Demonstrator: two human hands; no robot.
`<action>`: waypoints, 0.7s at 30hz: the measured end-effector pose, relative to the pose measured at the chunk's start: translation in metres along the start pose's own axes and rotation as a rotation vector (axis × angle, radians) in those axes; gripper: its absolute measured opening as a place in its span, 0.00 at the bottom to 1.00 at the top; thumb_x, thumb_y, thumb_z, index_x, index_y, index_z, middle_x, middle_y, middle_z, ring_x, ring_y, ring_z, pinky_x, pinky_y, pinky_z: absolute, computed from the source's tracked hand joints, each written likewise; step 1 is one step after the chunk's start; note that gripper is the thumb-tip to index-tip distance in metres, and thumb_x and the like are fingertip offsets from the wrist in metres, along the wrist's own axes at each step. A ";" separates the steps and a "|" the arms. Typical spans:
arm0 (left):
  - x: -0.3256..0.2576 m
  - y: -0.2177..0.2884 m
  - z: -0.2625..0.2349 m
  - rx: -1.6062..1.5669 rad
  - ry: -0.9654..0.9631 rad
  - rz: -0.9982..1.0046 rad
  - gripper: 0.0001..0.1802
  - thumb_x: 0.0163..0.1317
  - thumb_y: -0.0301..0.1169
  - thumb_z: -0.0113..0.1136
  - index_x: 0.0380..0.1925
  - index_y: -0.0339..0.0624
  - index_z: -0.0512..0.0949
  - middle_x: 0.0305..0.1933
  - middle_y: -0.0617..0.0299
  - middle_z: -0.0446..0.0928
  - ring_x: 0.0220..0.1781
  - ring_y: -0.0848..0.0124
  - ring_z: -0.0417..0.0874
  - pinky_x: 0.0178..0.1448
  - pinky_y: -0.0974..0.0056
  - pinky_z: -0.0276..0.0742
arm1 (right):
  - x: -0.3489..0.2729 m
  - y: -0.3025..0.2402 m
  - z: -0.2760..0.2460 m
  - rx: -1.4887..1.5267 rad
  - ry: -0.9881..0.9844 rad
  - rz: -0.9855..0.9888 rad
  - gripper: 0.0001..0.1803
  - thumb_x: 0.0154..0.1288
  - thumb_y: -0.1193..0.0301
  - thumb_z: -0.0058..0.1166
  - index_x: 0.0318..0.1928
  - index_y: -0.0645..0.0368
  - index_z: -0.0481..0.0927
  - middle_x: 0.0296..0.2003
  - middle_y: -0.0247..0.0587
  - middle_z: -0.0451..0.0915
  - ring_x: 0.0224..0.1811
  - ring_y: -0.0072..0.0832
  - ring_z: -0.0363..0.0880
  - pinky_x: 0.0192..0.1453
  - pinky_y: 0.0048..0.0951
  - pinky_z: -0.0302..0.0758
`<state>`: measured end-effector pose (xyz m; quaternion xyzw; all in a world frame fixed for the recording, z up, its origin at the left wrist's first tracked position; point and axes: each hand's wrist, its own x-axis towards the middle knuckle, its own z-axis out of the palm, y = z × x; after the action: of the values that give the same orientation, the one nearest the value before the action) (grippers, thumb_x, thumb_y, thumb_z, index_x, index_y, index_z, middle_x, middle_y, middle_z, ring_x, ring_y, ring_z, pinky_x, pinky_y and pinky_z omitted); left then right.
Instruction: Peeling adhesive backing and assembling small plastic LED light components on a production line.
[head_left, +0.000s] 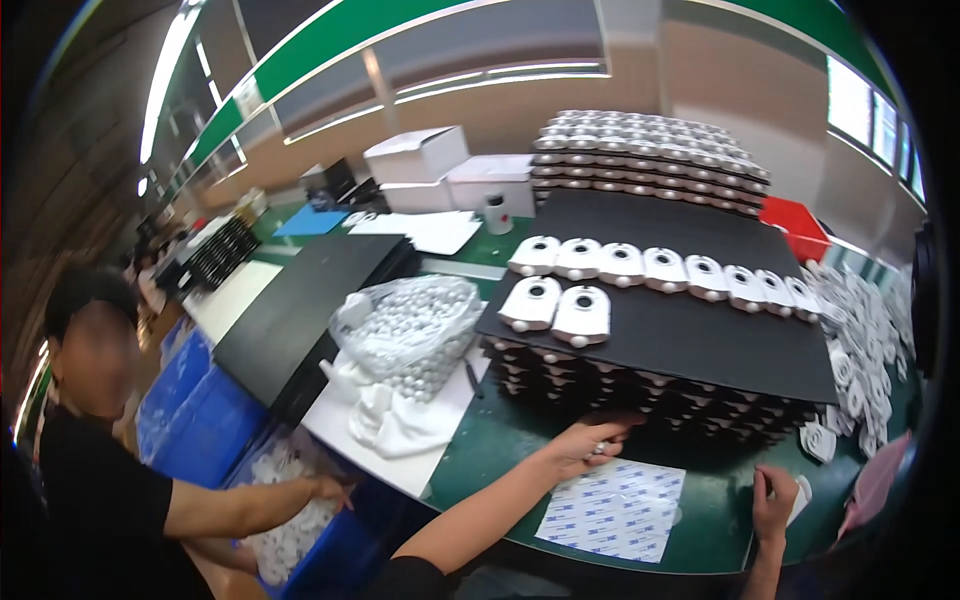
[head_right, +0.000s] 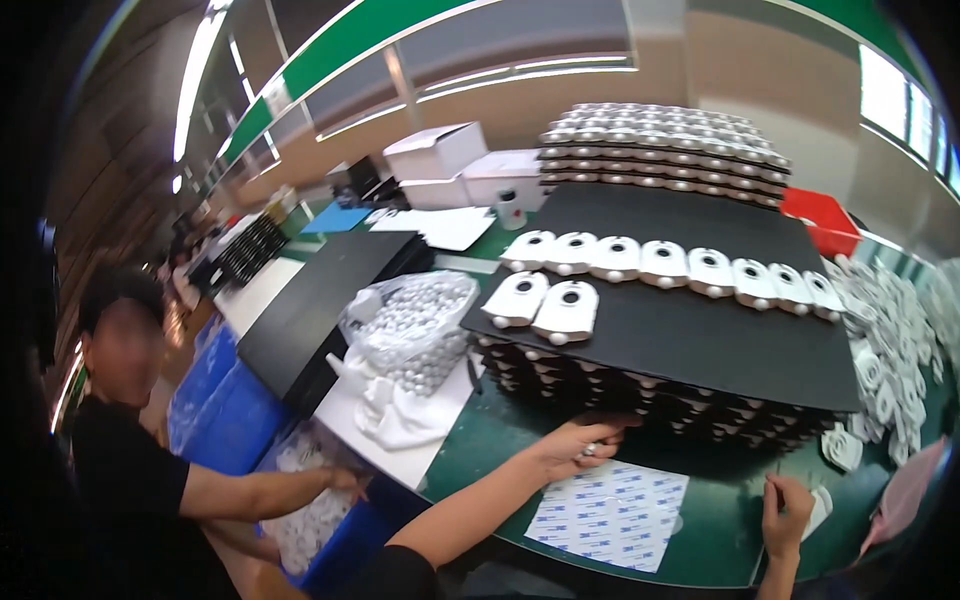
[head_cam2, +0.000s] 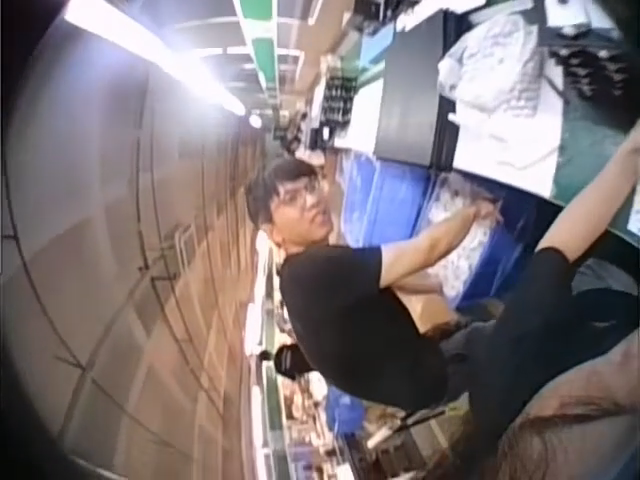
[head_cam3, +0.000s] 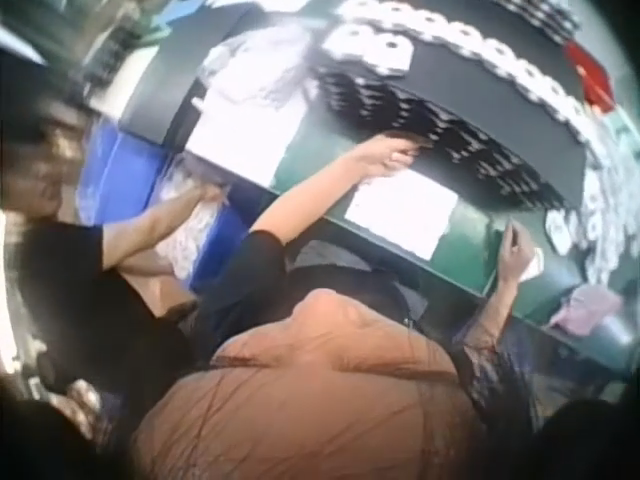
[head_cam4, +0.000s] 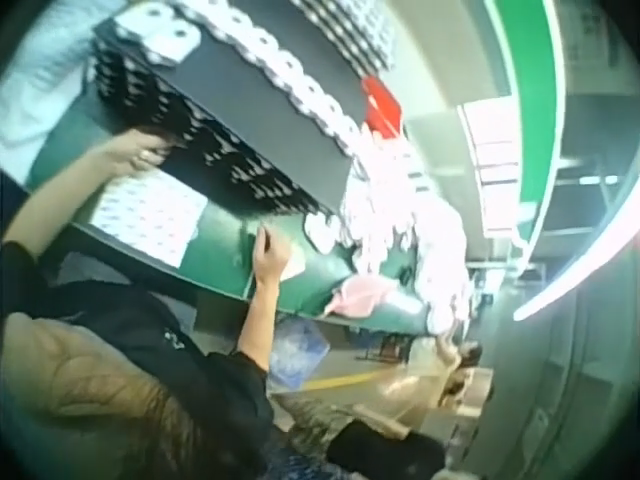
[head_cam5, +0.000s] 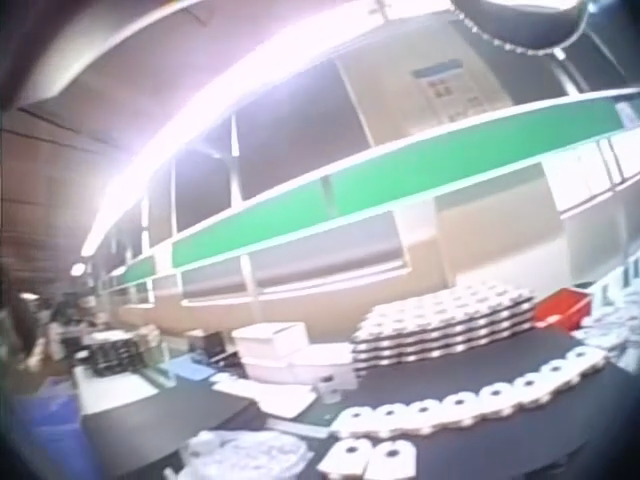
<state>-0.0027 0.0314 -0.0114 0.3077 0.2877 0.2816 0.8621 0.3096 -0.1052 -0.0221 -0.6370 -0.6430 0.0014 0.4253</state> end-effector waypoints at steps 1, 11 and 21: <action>-0.002 0.002 0.004 0.009 0.008 -0.005 0.15 0.65 0.29 0.47 0.51 0.41 0.72 0.22 0.71 0.59 0.18 0.85 0.54 0.16 0.79 0.46 | -0.003 0.004 0.001 0.019 0.027 0.021 0.04 0.55 0.79 0.53 0.32 0.66 0.77 0.25 0.42 0.77 0.22 0.26 0.73 0.26 0.22 0.66; 0.004 -0.002 0.006 0.040 -0.014 0.041 0.11 0.63 0.33 0.51 0.42 0.43 0.75 0.21 0.71 0.61 0.17 0.84 0.57 0.15 0.78 0.47 | -0.018 0.028 0.002 -0.009 0.079 0.009 0.05 0.60 0.78 0.49 0.35 0.65 0.77 0.22 0.34 0.73 0.21 0.17 0.66 0.26 0.18 0.61; 0.001 -0.001 0.010 0.119 0.005 -0.015 0.24 0.63 0.51 0.46 0.37 0.38 0.72 0.20 0.72 0.60 0.16 0.84 0.58 0.15 0.79 0.47 | -0.018 0.026 0.000 0.016 0.049 0.079 0.05 0.61 0.79 0.48 0.36 0.66 0.76 0.23 0.32 0.72 0.21 0.17 0.65 0.27 0.18 0.61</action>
<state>0.0049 0.0281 -0.0056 0.3555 0.3085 0.2586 0.8436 0.3274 -0.1150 -0.0462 -0.6581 -0.6068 0.0077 0.4457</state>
